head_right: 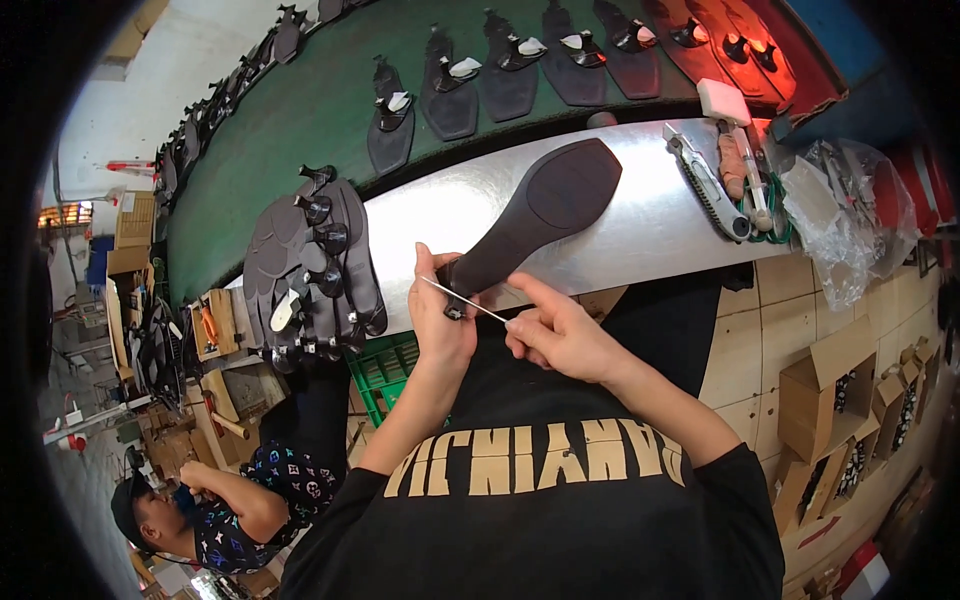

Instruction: Assembling shoe components, specifically attaching and trimming straps or upper parts to the sole.

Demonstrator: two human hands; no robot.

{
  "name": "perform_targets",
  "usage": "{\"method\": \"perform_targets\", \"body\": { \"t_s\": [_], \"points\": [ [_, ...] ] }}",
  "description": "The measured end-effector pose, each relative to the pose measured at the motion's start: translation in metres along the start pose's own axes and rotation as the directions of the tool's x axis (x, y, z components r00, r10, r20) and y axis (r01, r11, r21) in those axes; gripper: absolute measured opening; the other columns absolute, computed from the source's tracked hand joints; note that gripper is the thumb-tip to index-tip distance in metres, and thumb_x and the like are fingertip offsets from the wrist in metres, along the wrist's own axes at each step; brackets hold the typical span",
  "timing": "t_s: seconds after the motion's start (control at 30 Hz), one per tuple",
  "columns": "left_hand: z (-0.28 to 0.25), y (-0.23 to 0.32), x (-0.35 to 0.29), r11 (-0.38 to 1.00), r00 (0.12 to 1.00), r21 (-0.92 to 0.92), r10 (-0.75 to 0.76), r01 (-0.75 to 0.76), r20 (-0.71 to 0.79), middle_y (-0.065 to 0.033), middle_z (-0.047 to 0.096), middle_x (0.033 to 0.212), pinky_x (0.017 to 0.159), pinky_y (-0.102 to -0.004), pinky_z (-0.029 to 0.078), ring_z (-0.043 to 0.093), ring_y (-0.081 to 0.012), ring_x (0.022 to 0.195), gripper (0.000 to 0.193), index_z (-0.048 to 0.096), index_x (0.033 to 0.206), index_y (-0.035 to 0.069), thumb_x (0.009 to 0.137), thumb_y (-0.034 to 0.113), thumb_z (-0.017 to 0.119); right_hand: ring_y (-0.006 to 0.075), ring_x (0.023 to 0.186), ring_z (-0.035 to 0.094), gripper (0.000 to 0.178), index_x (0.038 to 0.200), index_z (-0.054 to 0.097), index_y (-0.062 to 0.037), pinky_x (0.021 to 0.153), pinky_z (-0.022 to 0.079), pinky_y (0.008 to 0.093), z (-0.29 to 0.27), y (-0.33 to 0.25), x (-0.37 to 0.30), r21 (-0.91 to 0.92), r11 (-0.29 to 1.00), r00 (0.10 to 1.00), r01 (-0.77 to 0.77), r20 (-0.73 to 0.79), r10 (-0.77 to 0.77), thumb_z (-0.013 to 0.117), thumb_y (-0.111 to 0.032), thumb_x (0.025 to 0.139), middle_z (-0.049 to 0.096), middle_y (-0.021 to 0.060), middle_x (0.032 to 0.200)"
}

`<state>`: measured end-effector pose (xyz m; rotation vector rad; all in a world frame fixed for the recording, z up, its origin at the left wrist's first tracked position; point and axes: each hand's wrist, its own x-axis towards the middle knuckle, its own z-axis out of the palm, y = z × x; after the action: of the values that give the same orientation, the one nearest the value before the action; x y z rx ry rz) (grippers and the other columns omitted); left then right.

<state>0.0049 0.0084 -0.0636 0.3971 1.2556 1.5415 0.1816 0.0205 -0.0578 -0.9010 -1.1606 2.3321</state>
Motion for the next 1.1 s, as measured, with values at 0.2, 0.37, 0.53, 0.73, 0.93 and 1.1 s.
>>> {"method": "perform_targets", "body": {
  "t_s": [0.2,0.37,0.53,0.73,0.93,1.1],
  "points": [
    [0.004,0.003,-0.002,0.989,0.983,0.052,0.146,-0.140,-0.113,-0.0051,0.058,0.059,0.040,-0.0236,0.040,0.051,-0.0100,0.045,0.059,0.058,0.071,0.004,0.099,0.054,0.042,0.0052,0.057,0.044,0.034,0.133,0.045,-0.0077,0.048,0.034,0.0171,0.005,-0.005,0.004,0.331,0.942,0.999,-0.049,0.022,0.044,0.049,-0.015,0.101,0.053,0.0022,0.074],
    [0.003,0.013,0.000,0.993,0.980,0.035,0.120,-0.116,-0.161,-0.0040,0.054,0.054,0.038,-0.0246,0.040,0.050,-0.0108,0.042,0.063,0.058,0.070,0.004,0.099,0.056,0.039,0.0086,0.060,0.053,0.018,0.112,0.058,-0.0012,0.051,0.041,0.0221,0.004,0.004,0.004,-0.093,0.960,0.950,0.263,-0.148,-0.275,0.054,-0.007,0.096,0.058,0.0034,0.075],
    [0.007,0.019,0.002,0.996,0.989,-0.091,-0.032,0.018,-0.144,-0.0040,0.053,0.052,0.037,-0.0267,0.038,0.047,-0.0132,0.039,0.065,0.055,0.073,0.004,0.097,0.062,0.038,0.0294,0.068,0.062,0.013,0.096,0.063,0.0020,0.063,0.050,0.0329,0.014,0.003,0.007,-0.772,0.459,0.694,0.439,-0.033,-0.719,0.064,0.001,0.083,0.064,0.0133,0.080],
    [0.002,0.020,0.018,0.923,0.982,-0.338,-0.190,0.183,0.012,-0.0011,0.049,0.063,0.043,-0.0249,0.033,0.041,-0.0127,0.049,0.059,0.051,0.074,0.009,0.094,0.064,0.043,0.0311,0.071,0.064,0.014,0.097,0.062,-0.0006,0.063,0.051,0.0356,0.027,-0.004,-0.002,-0.724,0.402,0.692,0.560,0.142,-0.707,0.064,0.000,0.083,0.065,0.0136,0.083],
    [0.010,0.025,0.017,0.856,0.957,-0.429,-0.272,0.289,0.102,0.0009,0.048,0.063,0.046,-0.0259,0.030,0.036,-0.0127,0.047,0.056,0.054,0.078,0.011,0.092,0.065,0.047,0.0313,0.073,0.065,0.009,0.095,0.062,-0.0008,0.063,0.051,0.0357,0.023,0.002,0.015,-0.648,0.675,0.825,0.353,-0.124,-0.551,0.062,0.000,0.086,0.065,0.0137,0.082],
    [0.003,0.053,0.026,0.833,0.976,-0.539,-0.202,0.129,-0.078,0.0022,0.056,0.077,0.044,-0.0241,0.030,0.045,-0.0108,0.059,0.046,0.058,0.088,0.015,0.088,0.061,0.057,0.0299,0.072,0.065,0.009,0.094,0.063,-0.0020,0.063,0.053,0.0364,0.049,-0.005,0.007,-0.619,0.393,0.674,0.680,0.317,-0.667,0.065,-0.004,0.085,0.064,0.0117,0.083]
  ]
}}
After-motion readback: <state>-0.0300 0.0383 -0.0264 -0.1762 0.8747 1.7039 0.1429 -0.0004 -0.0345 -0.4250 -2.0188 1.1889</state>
